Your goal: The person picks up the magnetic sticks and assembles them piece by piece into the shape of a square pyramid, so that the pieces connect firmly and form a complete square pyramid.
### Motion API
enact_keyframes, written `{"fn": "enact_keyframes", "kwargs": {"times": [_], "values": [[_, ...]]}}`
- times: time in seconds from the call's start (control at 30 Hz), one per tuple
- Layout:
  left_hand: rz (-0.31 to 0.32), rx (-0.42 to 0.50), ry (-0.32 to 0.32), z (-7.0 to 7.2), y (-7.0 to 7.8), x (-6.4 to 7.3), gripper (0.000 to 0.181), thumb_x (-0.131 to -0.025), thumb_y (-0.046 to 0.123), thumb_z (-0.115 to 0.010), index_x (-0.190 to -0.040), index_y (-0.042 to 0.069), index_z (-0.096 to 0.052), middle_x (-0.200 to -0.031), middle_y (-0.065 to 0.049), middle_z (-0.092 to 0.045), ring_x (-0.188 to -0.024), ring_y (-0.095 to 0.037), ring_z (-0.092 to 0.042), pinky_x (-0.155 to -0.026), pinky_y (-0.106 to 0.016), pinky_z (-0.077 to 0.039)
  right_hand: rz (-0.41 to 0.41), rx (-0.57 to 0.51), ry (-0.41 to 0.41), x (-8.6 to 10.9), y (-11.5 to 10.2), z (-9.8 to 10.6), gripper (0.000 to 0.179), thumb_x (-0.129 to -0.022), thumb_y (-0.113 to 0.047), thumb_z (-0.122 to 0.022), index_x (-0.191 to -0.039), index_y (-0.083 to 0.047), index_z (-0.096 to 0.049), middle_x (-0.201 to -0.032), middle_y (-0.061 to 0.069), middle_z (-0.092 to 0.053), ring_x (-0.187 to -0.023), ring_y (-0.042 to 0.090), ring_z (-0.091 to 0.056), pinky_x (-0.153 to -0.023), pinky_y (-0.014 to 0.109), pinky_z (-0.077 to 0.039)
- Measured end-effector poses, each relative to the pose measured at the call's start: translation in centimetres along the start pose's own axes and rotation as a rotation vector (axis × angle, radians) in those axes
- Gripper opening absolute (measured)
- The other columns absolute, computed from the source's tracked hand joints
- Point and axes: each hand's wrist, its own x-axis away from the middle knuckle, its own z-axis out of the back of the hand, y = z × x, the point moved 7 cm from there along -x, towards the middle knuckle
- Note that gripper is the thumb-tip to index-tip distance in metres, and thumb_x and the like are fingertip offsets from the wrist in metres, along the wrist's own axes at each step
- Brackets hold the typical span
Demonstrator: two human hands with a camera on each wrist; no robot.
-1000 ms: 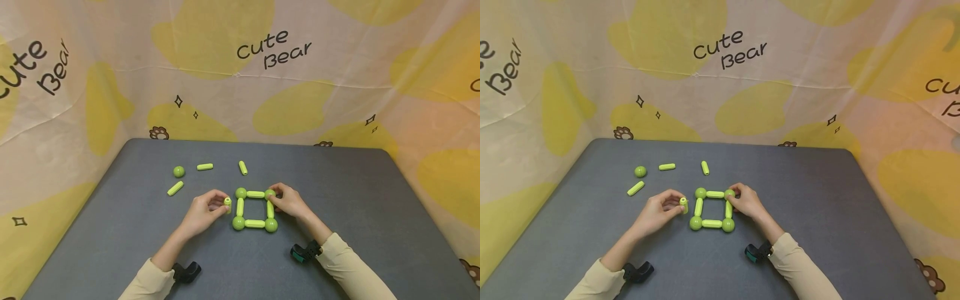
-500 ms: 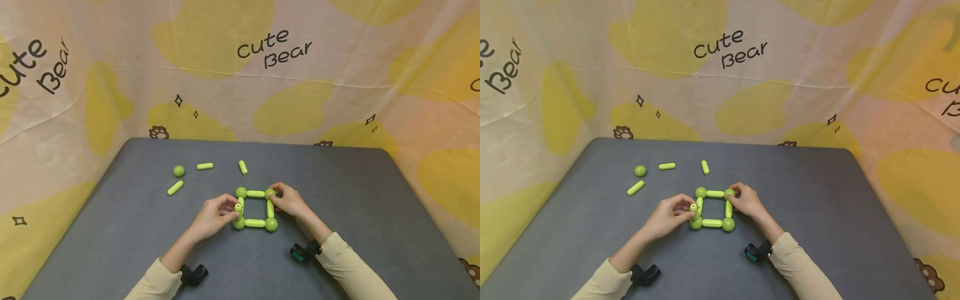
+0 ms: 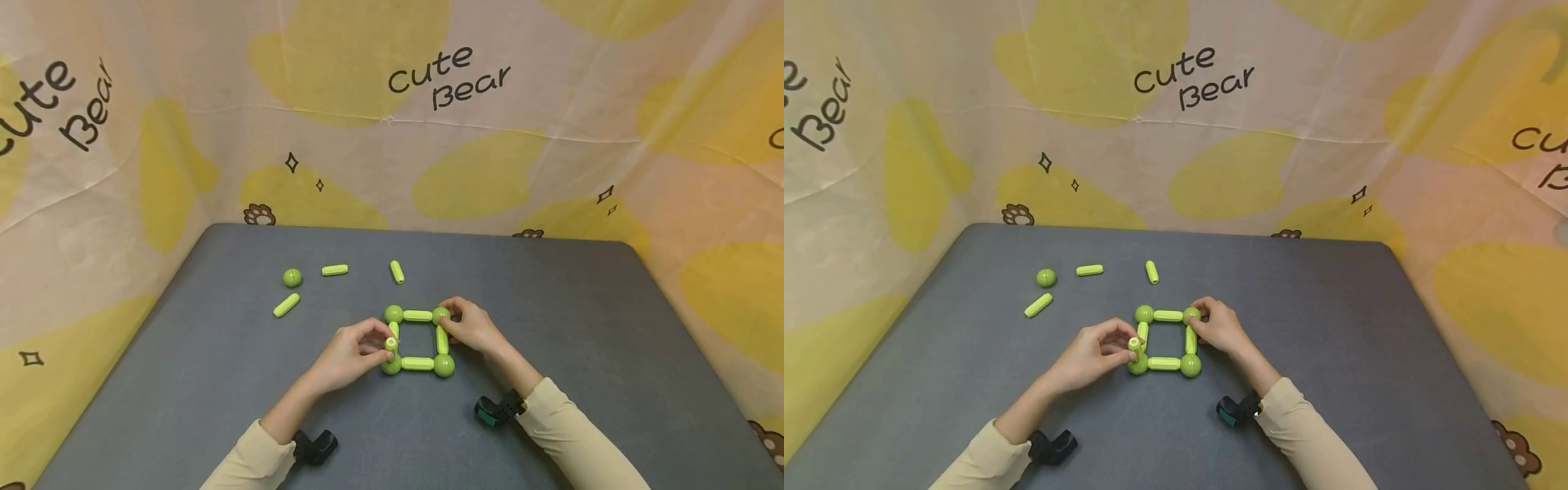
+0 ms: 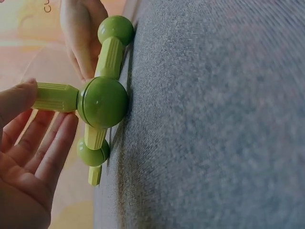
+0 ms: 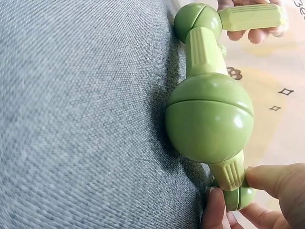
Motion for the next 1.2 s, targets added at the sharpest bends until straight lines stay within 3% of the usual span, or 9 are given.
{"fn": "enact_keyframes", "kwargs": {"times": [0.37, 0.67, 0.93, 1.2], "values": [[0.017, -0.065, -0.010, 1.6, -0.2, -0.2, 0.024, -0.079, 0.008, -0.071, -0.102, 0.009, -0.063, -0.099, -0.006, -0.065, -0.087, -0.017, -0.065, -0.073, -0.027, -0.053, -0.003, 0.059, 0.037, 1.1, -0.3, 0.9, 0.052, -0.089, -0.020, -0.060, -0.134, -0.005, -0.040, -0.120, 0.023, -0.049, -0.066, 0.016, -0.061, -0.059, 0.028, -0.053], [0.021, -0.204, 0.067, 3.1, -1.0, -2.9, 0.021, -0.079, 0.008, -0.070, -0.100, 0.006, -0.065, -0.099, -0.010, -0.067, -0.087, -0.014, -0.065, -0.073, -0.026, -0.053, 0.087, 0.188, 0.111, 4.2, -1.0, 1.3, 0.042, -0.086, -0.019, -0.063, -0.123, -0.004, -0.049, -0.114, 0.016, -0.052, -0.081, 0.017, -0.061, -0.067, 0.029, -0.050], [0.072, -0.327, 0.135, 3.2, -2.1, -5.1, 0.019, -0.078, 0.010, -0.071, -0.096, 0.010, -0.068, -0.098, -0.006, -0.067, -0.083, -0.014, -0.066, -0.068, -0.026, -0.053, 0.126, 0.201, 0.078, 6.2, -0.8, 0.0, 0.046, -0.081, -0.019, -0.069, -0.121, -0.007, -0.050, -0.111, 0.009, -0.054, -0.080, 0.010, -0.059, -0.068, 0.025, -0.048], [0.071, -0.372, 0.086, 2.4, -2.6, -6.0, 0.022, -0.078, 0.011, -0.071, -0.100, 0.013, -0.070, -0.097, -0.002, -0.068, -0.081, -0.012, -0.065, -0.067, -0.025, -0.051, 0.198, 0.241, 0.056, 6.9, -1.0, -0.8, 0.059, -0.078, -0.021, -0.073, -0.129, -0.008, -0.046, -0.115, 0.008, -0.053, -0.082, 0.010, -0.057, -0.068, 0.023, -0.047]]}}
